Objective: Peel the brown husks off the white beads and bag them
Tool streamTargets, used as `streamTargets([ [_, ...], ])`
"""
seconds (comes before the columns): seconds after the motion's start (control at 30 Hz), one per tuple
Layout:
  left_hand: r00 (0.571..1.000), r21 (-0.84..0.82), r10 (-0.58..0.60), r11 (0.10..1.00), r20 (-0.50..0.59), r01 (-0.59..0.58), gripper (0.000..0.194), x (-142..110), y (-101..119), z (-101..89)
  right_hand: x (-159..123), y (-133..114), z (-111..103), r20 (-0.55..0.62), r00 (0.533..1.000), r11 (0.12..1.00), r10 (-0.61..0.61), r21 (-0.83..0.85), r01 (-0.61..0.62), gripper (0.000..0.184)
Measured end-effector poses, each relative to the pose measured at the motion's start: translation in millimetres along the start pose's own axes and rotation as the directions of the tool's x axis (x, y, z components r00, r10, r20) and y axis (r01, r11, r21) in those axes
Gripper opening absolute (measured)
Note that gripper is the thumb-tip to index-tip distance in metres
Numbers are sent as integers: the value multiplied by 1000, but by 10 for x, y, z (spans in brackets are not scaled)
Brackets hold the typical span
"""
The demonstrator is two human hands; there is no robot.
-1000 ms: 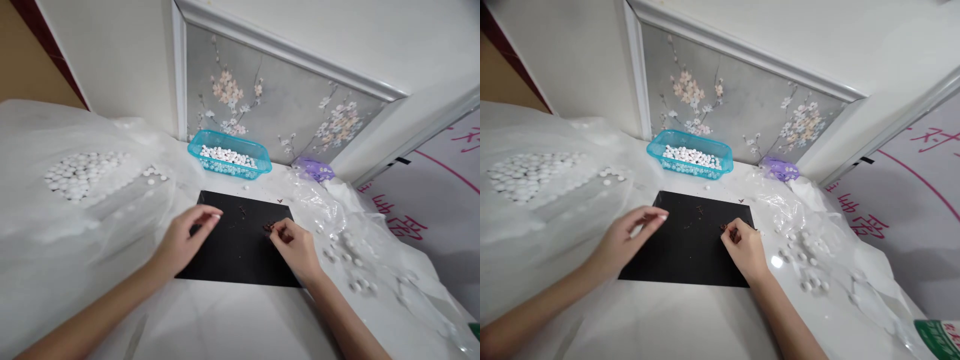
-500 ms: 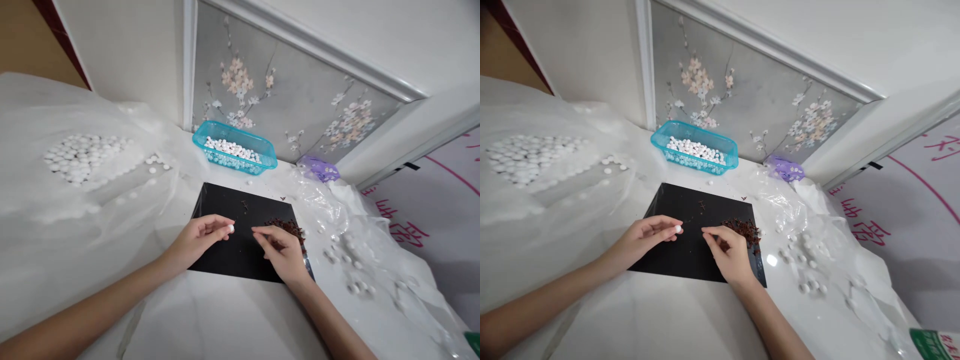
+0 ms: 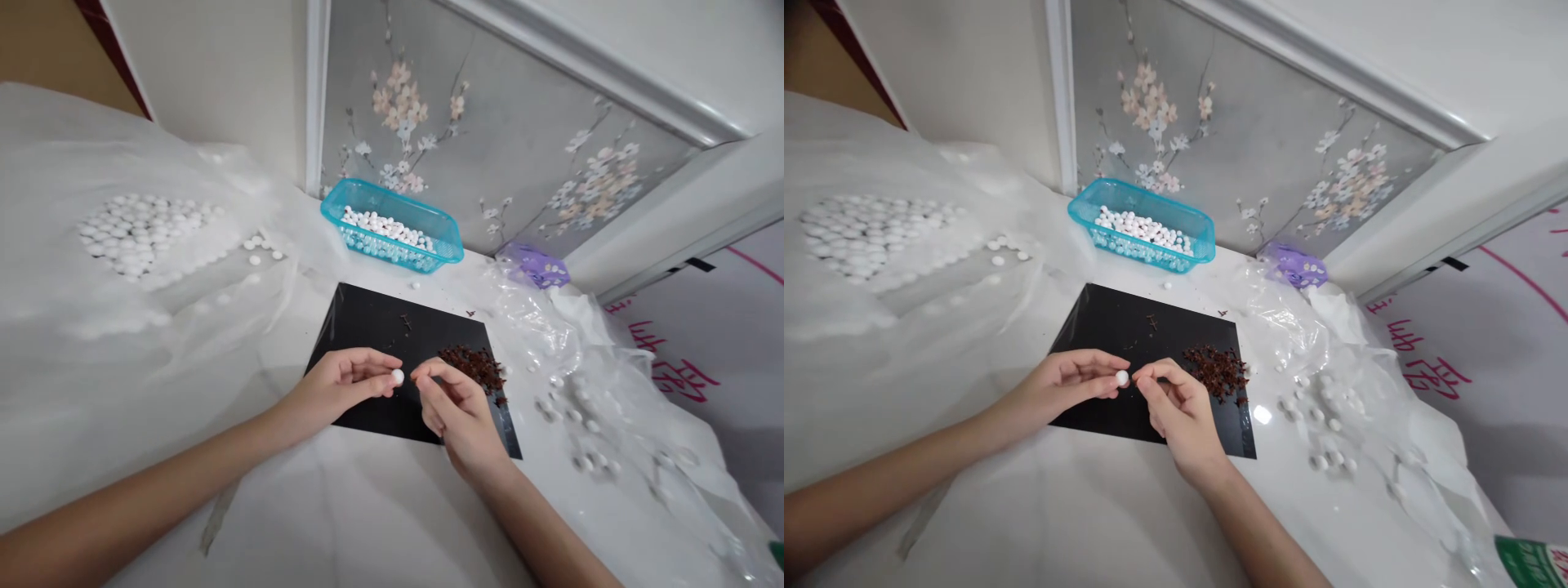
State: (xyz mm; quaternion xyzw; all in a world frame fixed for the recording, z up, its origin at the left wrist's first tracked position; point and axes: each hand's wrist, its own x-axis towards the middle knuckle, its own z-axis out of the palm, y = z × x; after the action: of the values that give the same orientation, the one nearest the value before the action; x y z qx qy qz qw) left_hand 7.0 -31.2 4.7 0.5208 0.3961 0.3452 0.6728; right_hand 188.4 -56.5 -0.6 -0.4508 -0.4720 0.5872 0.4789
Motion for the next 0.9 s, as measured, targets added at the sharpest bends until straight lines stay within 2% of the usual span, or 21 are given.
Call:
streamTargets([
  [0.07,999,-48,-36,998,16,37,28,-10,-1,29,-20,-10,27,27,999,999,36,19,-36,16],
  [0.2,999,-33,-33,999,8,33,22,-6,-4,40,-26,-14,43,43,995,996,87,10,-87,19],
  [0.43,999,-46,-50,998,6,50,18,-11,22,43,-20,-25,50,49,992,993,113,12,-114,20],
  [0.73,996,-90,-79,992,44,83,15,-8,-5,28,-41,10,115,23,993,981,116,152,-118,16],
  [0.9,994,-138,-97,985,51,103,16,-21,9,14,-36,14,130,45,990,969,130,205,-137,15],
])
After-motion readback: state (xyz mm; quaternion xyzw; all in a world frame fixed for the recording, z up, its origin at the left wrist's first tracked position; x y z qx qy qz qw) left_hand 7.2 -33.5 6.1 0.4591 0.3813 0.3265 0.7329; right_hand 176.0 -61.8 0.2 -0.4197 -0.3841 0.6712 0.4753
